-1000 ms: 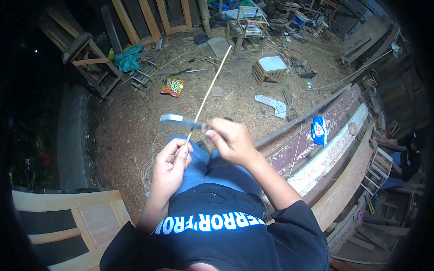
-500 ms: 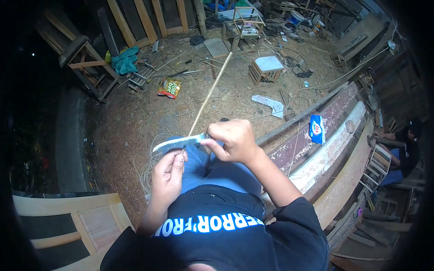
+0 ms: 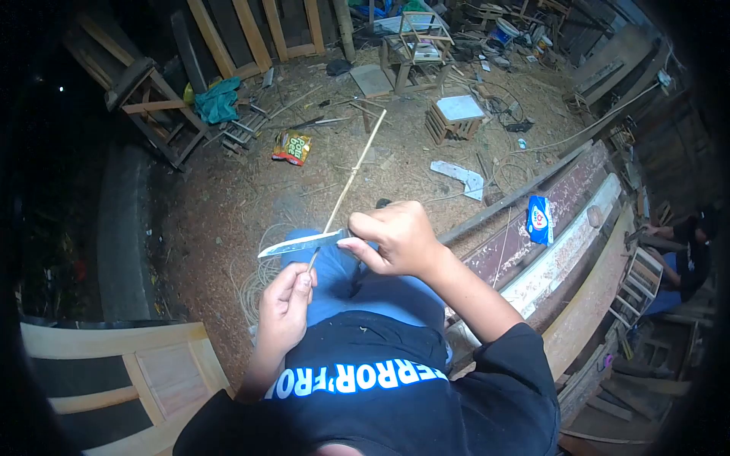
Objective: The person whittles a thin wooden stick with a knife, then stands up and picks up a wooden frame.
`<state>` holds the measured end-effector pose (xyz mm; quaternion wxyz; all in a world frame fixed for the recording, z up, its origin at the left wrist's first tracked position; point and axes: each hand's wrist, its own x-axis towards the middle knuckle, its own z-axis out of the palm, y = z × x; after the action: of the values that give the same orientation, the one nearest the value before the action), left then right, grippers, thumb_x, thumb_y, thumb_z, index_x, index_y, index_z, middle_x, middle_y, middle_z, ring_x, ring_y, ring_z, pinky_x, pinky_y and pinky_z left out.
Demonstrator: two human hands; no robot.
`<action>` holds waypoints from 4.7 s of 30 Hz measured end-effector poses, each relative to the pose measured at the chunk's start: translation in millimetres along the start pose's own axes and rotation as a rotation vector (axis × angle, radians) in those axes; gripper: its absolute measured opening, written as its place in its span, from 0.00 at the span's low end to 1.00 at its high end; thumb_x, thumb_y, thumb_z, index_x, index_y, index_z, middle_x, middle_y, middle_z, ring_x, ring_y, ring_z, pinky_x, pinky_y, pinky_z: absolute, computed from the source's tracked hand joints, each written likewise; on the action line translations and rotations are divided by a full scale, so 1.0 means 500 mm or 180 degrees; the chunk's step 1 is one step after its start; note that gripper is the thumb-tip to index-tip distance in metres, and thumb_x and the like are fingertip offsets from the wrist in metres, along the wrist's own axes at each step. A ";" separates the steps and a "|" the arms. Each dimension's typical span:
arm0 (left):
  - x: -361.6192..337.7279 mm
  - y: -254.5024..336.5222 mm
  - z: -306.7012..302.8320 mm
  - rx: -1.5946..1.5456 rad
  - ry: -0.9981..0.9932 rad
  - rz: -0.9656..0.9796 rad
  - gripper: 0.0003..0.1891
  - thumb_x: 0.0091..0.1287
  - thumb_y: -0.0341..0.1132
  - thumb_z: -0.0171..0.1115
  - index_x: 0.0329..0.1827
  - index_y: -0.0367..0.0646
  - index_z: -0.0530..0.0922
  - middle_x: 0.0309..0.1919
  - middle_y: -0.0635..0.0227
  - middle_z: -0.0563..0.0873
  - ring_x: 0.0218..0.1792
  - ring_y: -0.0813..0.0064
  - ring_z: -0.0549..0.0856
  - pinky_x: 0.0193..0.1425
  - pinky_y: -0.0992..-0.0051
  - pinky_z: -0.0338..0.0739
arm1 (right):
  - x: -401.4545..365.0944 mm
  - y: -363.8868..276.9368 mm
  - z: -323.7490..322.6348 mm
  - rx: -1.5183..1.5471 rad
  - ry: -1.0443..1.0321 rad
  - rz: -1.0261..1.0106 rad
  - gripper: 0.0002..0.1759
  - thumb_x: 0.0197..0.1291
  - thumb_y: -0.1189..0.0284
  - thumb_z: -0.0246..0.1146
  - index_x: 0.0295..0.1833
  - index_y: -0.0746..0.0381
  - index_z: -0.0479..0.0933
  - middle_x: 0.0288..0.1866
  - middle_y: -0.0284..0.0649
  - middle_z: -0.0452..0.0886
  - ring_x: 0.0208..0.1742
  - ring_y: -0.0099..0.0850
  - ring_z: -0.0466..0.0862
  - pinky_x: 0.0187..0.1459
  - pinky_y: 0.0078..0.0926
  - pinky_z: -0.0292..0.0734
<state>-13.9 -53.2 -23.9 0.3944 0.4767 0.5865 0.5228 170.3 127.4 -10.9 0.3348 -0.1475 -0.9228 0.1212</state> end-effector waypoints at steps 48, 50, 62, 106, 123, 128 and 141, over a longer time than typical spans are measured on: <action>-0.025 -0.049 -0.013 -0.0475 -0.0246 -0.0634 0.12 0.88 0.35 0.53 0.43 0.40 0.77 0.26 0.81 0.70 0.27 0.91 0.67 0.31 0.83 0.61 | -0.062 0.107 0.040 -0.0079 0.0586 0.1082 0.19 0.66 0.60 0.72 0.28 0.55 0.75 0.19 0.40 0.78 0.19 0.41 0.82 0.23 0.38 0.74; -0.024 -0.041 -0.011 -0.0496 -0.0292 -0.0674 0.12 0.88 0.35 0.53 0.43 0.40 0.77 0.26 0.81 0.71 0.28 0.91 0.68 0.32 0.82 0.62 | -0.056 0.046 0.047 0.0103 0.0262 0.0466 0.18 0.66 0.62 0.73 0.27 0.56 0.75 0.19 0.40 0.78 0.19 0.41 0.82 0.23 0.38 0.74; -0.031 -0.057 -0.017 -0.0402 -0.0165 -0.0659 0.12 0.88 0.36 0.54 0.43 0.40 0.78 0.28 0.81 0.71 0.29 0.91 0.68 0.32 0.83 0.62 | -0.075 0.187 0.007 -0.0342 0.1038 0.2009 0.16 0.73 0.65 0.68 0.31 0.58 0.78 0.20 0.45 0.78 0.18 0.43 0.80 0.23 0.38 0.71; -0.015 -0.062 0.000 0.0396 -0.0042 -0.0188 0.12 0.87 0.33 0.55 0.42 0.36 0.77 0.27 0.75 0.74 0.28 0.90 0.70 0.31 0.80 0.64 | -0.090 0.057 0.051 -0.0259 0.0205 0.0795 0.20 0.69 0.55 0.70 0.28 0.53 0.75 0.18 0.39 0.77 0.19 0.42 0.82 0.23 0.39 0.74; 0.006 -0.070 0.013 -0.0046 0.0066 -0.0393 0.14 0.89 0.36 0.51 0.41 0.41 0.76 0.24 0.80 0.69 0.26 0.89 0.67 0.29 0.79 0.61 | -0.094 0.019 0.097 -0.0109 -0.0017 0.0348 0.23 0.65 0.54 0.73 0.27 0.55 0.72 0.18 0.38 0.77 0.19 0.41 0.81 0.23 0.39 0.73; 0.010 -0.054 0.016 0.0030 0.0247 -0.0359 0.14 0.88 0.36 0.52 0.40 0.41 0.77 0.23 0.78 0.70 0.25 0.88 0.68 0.28 0.78 0.62 | -0.075 -0.019 0.117 -0.0012 0.0195 0.0517 0.20 0.65 0.57 0.74 0.28 0.55 0.74 0.18 0.39 0.78 0.19 0.42 0.82 0.23 0.40 0.73; -0.002 -0.076 0.008 0.0174 0.0128 -0.0243 0.11 0.87 0.31 0.52 0.43 0.36 0.77 0.28 0.74 0.75 0.28 0.88 0.73 0.31 0.78 0.67 | -0.062 0.033 0.092 -0.0064 0.0089 0.0940 0.20 0.67 0.55 0.72 0.28 0.54 0.75 0.19 0.40 0.78 0.20 0.42 0.83 0.22 0.40 0.74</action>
<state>-15.5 -53.4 -62.0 0.3889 0.4540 0.6261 0.5007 166.3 126.2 -68.6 0.3246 -0.2867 -0.8874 0.1578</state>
